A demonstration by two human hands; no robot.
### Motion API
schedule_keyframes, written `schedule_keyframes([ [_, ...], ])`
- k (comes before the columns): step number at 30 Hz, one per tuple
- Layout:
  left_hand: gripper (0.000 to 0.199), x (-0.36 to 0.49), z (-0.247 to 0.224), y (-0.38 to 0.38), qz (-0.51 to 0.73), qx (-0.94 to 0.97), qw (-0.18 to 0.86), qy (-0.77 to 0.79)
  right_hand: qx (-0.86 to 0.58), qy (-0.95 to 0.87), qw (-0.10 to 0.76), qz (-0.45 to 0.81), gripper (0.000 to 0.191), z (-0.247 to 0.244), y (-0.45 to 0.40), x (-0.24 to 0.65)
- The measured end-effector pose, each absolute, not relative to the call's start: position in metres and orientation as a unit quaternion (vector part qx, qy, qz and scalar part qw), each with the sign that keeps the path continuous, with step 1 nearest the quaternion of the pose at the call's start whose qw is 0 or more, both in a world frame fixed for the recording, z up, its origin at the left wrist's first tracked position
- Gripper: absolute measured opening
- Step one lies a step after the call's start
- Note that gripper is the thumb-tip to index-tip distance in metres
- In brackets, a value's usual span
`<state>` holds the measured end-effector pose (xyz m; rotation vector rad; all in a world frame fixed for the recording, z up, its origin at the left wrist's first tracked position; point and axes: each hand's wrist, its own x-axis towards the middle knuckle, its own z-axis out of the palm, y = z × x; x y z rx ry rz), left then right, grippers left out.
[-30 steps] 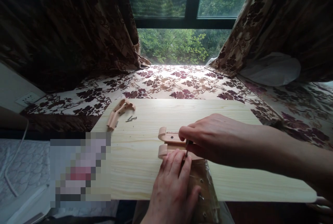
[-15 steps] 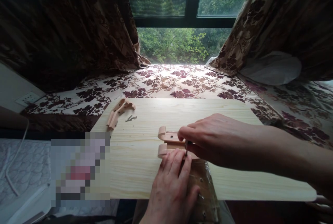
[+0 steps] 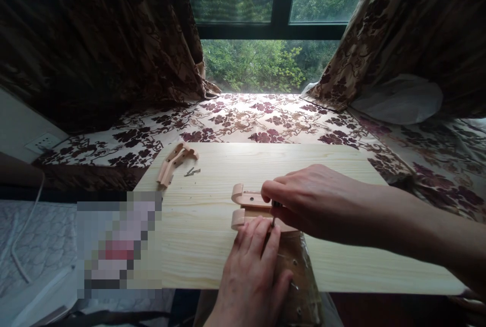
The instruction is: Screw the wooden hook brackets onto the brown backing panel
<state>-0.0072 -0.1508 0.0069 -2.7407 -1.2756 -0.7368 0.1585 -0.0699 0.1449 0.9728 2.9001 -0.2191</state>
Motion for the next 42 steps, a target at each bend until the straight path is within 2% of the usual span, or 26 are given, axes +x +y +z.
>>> schedule_keyframes([
  [6, 0.055, -0.004, 0.007, -0.150, -0.233, -0.882, 0.020, -0.409, 0.324, 0.943, 0.035, -0.062, 0.011, 0.141, -0.071, 0.159],
  [31, 0.055, -0.005, 0.010, -0.150, -0.219, -0.883, 0.002, -0.416, 0.309, 0.947, 0.020, -0.092, 0.007, 0.144, -0.072, 0.167],
  [42, 0.057, -0.006, 0.010, -0.150, -0.217, -0.881, -0.009, -0.420, 0.317, 0.942, 0.054, -0.094, 0.006, 0.150, -0.072, 0.164],
])
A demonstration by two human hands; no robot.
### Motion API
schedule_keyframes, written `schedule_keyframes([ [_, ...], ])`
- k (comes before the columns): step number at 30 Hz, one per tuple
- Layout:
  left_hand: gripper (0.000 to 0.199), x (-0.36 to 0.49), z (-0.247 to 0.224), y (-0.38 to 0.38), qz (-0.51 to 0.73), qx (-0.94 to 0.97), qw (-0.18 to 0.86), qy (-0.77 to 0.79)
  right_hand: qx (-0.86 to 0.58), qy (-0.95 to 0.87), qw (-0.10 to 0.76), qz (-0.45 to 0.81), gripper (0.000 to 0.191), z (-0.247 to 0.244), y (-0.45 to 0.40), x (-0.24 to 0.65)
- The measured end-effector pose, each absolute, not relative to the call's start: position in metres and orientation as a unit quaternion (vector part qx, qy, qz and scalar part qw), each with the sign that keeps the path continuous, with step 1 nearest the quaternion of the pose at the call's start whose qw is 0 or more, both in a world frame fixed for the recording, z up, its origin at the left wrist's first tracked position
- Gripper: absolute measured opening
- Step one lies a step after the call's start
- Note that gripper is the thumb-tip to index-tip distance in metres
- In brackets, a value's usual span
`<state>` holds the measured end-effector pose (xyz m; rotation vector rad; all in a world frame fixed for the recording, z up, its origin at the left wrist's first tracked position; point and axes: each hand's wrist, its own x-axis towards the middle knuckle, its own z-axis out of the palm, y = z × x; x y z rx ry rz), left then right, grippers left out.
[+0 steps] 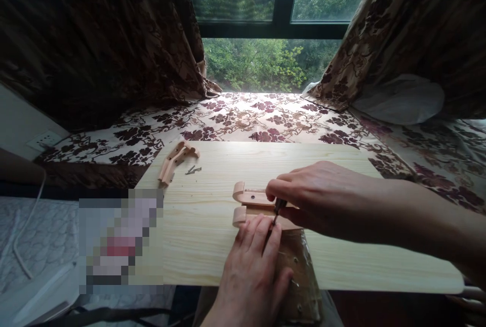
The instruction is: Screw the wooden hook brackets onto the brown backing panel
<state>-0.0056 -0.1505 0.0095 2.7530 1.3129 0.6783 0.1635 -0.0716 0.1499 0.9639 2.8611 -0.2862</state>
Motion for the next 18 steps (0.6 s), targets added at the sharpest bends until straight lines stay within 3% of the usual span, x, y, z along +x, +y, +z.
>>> schedule_keyframes([
  [18, 0.058, -0.0041, 0.0096, -0.1503, 0.219, 0.880, -0.006, 0.421, 0.316, 0.944, 0.027, -0.092, 0.009, 0.1429, -0.0722, 0.1656],
])
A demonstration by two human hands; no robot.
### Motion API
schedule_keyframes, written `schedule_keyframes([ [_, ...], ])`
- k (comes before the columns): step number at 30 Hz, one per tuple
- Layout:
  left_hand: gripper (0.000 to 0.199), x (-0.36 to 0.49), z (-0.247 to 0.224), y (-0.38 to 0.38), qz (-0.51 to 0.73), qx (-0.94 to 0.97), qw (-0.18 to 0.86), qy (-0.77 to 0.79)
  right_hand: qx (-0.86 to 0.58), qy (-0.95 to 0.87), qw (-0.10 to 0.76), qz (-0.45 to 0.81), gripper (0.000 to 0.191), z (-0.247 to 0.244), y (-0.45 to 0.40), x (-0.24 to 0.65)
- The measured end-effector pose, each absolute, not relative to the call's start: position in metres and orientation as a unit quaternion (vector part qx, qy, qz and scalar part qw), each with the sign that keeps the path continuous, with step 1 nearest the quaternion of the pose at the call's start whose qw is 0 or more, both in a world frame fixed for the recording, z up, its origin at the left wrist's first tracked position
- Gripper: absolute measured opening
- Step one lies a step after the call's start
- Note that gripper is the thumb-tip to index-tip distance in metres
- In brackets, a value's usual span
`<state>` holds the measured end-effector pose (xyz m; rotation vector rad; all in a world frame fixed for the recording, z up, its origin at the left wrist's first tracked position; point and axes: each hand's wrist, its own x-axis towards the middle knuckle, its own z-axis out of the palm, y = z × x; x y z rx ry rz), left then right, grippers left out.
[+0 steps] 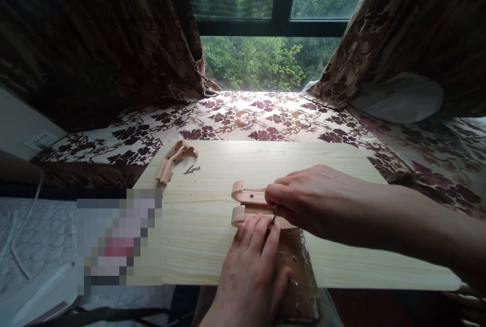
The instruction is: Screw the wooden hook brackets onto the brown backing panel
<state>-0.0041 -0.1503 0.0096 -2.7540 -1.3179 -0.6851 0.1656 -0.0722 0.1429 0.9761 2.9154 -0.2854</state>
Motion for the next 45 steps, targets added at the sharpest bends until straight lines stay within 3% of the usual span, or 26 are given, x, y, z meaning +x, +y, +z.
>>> schedule_keyframes([
  [24, 0.057, -0.0041, 0.0105, -0.1511, -0.217, -0.879, -0.004, -0.424, 0.325, 0.942, 0.027, -0.079, 0.007, 0.1428, -0.0714, 0.1667],
  [35, 0.057, -0.0029, 0.0090, -0.1514, -0.216, -0.879, 0.008, -0.425, 0.331, 0.941, 0.020, -0.066, 0.016, 0.1393, -0.0713, 0.1650],
  [45, 0.055, -0.0030, 0.0090, -0.1508, -0.218, -0.873, -0.010, -0.436, 0.313, 0.945, 0.020, -0.095, 0.008, 0.1394, -0.0705, 0.1660],
])
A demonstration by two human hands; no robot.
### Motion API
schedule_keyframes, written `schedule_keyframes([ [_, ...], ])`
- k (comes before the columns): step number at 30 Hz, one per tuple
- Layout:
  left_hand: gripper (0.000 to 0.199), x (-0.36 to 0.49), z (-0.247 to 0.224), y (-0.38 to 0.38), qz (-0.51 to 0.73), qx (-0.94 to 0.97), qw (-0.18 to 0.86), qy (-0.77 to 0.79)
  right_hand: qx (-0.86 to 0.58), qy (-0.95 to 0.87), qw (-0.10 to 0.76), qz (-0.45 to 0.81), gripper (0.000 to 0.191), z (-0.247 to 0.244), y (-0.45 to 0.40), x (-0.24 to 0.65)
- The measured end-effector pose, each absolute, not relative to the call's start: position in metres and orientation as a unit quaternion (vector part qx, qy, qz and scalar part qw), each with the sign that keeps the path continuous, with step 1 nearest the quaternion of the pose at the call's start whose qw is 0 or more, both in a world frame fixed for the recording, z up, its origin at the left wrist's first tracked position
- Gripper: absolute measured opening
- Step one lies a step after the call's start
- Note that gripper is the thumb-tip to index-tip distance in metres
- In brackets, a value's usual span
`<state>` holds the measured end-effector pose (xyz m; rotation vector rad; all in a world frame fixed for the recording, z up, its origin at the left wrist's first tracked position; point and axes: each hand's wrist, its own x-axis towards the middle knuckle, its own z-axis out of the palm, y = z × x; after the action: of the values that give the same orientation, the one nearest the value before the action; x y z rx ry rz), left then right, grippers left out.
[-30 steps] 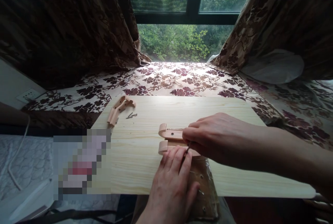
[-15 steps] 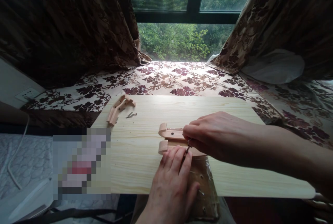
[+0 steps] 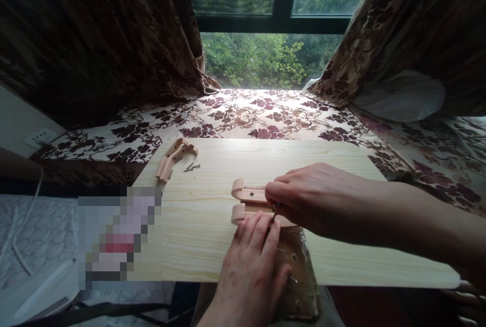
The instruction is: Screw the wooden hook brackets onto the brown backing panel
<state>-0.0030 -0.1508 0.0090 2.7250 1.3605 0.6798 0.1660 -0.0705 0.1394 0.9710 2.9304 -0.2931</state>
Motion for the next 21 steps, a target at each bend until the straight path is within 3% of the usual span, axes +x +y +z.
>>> schedule_keyframes([
  [21, 0.057, -0.0020, 0.0105, -0.1508, 0.210, 0.878, -0.001, 0.430, 0.329, 0.940, 0.025, -0.082, 0.013, 0.1423, -0.0707, 0.1641],
])
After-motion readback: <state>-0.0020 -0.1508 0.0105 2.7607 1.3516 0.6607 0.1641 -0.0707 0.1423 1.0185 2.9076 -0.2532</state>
